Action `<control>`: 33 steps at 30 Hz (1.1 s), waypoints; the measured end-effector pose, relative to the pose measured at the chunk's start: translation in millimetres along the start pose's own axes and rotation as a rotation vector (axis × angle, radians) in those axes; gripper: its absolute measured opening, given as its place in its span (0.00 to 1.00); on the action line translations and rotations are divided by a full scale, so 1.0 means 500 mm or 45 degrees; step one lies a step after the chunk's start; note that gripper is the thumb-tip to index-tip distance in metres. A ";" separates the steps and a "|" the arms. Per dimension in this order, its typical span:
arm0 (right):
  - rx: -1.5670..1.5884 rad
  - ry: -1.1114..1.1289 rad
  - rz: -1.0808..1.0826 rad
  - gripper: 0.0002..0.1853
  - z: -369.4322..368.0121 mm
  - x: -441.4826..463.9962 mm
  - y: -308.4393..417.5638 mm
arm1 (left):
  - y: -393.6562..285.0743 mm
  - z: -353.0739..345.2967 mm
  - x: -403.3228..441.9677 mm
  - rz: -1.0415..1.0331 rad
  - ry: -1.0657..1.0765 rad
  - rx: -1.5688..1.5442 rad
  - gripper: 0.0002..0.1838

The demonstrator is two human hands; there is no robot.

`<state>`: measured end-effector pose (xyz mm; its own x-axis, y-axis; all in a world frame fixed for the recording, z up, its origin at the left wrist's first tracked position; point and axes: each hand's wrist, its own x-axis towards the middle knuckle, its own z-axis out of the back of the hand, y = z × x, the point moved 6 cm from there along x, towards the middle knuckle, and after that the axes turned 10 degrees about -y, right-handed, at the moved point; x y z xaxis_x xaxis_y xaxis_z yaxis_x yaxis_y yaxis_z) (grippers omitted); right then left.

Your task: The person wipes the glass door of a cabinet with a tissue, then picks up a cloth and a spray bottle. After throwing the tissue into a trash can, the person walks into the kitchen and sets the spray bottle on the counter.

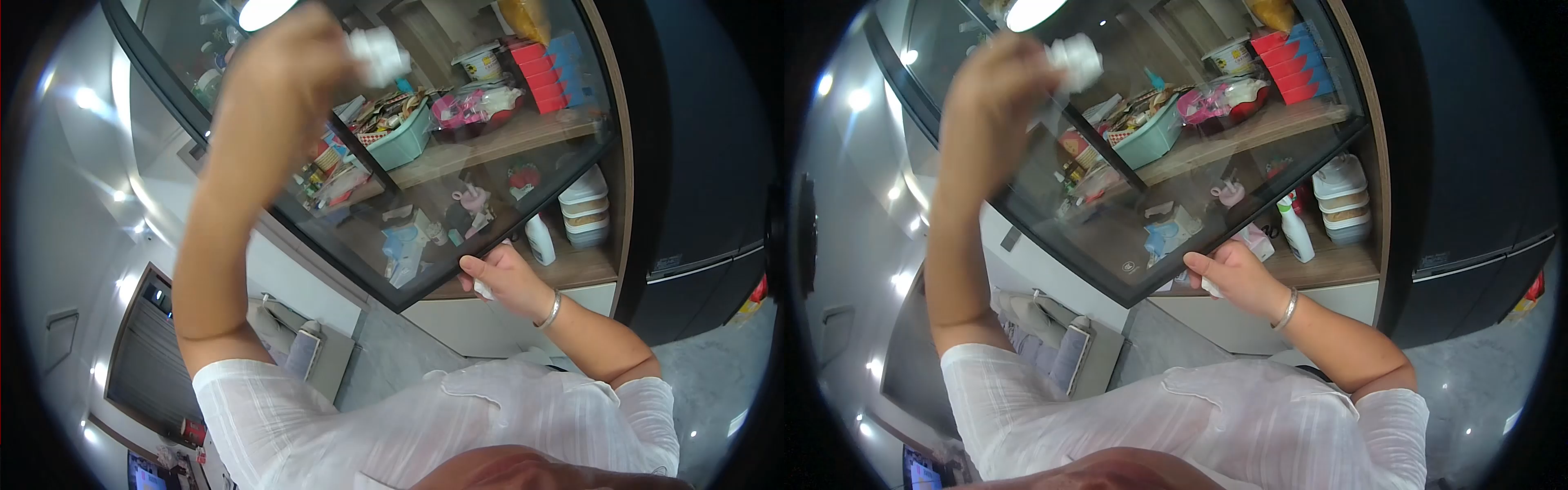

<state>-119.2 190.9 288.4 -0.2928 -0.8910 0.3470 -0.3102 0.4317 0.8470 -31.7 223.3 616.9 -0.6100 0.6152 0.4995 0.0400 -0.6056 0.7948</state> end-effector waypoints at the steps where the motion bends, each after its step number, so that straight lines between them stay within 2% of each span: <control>1: -0.015 0.004 0.004 0.17 0.000 -0.002 0.001 | -0.044 0.004 -0.034 -0.086 0.045 -0.081 0.11; 3: -0.038 0.005 0.018 0.17 0.000 0.004 0.004 | -0.056 0.006 -0.071 0.037 0.077 -0.252 0.14; 5: -0.067 0.002 0.003 0.17 -0.001 0.002 0.001 | 0.006 0.017 -0.040 -0.033 -0.104 -0.029 0.14; 6: -0.038 -0.003 -0.008 0.17 -0.005 0.003 0.002 | 0.037 0.025 -0.005 -0.047 -0.096 0.124 0.14; 7: -0.009 -0.009 -0.019 0.17 -0.008 0.003 0.004 | 0.067 0.030 0.026 0.015 -0.218 0.170 0.13; 8: 0.020 -0.017 -0.030 0.17 -0.010 0.003 0.005 | 0.077 0.027 0.056 0.120 -0.266 0.055 0.05; 9: -0.010 -0.025 -0.005 0.17 -0.008 0.004 0.005 | 0.076 0.023 0.078 0.223 -0.321 -0.060 0.08; 10: -0.040 -0.034 0.020 0.17 -0.006 0.005 0.000 | 0.062 0.001 0.062 0.242 -0.173 0.010 0.05; 11: -0.066 -0.039 0.045 0.17 -0.003 0.005 -0.001 | 0.040 -0.019 0.032 0.260 -0.021 0.081 0.12; 12: -0.067 -0.024 0.039 0.17 -0.002 0.002 0.000 | -0.013 -0.024 0.019 0.034 0.031 -0.041 0.11; 13: -0.064 -0.007 0.035 0.17 -0.003 0.000 0.002 | -0.047 -0.030 -0.003 0.024 -0.047 -0.121 0.12; 15: -0.033 0.003 0.017 0.17 -0.004 0.002 0.006 | -0.006 -0.023 0.012 0.026 -0.128 -0.085 0.09; 17: 0.008 0.000 -0.039 0.17 -0.006 0.003 0.002 | 0.081 0.000 0.072 0.244 -0.129 0.200 0.06; 18: 0.003 0.007 -0.039 0.17 -0.007 0.003 -0.004 | 0.096 0.009 0.088 0.217 -0.288 0.239 0.07; 21: -0.012 0.026 -0.010 0.18 0.000 0.011 -0.011 | 0.001 -0.040 0.051 -0.042 -0.036 0.210 0.10; 25: -0.001 -0.012 0.078 0.19 -0.011 0.003 0.006 | -0.224 -0.125 -0.085 -0.028 0.513 -0.358 0.13; 27: 0.000 -0.010 0.101 0.19 -0.010 0.001 0.022 | -0.176 -0.105 -0.045 -0.078 0.230 -0.174 0.13; 29: 0.013 0.057 0.077 0.20 -0.012 0.001 0.027 | -0.068 -0.072 0.018 -0.066 -0.080 0.081 0.13; 31: 0.019 0.078 0.038 0.20 -0.005 0.010 0.005 | 0.038 -0.019 0.083 -0.032 -0.383 0.459 0.08; 32: 0.022 0.091 0.026 0.19 -0.003 0.015 0.003 | 0.066 0.000 0.108 0.126 -0.412 0.525 0.05; 33: 0.018 0.081 0.040 0.20 -0.003 0.017 0.009 | 0.082 0.004 0.111 0.125 -0.442 0.538 0.06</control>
<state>-121.9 185.2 295.8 -0.2446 -0.8840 0.3984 -0.3148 0.4610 0.8297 -62.4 233.7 677.6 -0.2938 0.7393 0.6059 0.4411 -0.4576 0.7721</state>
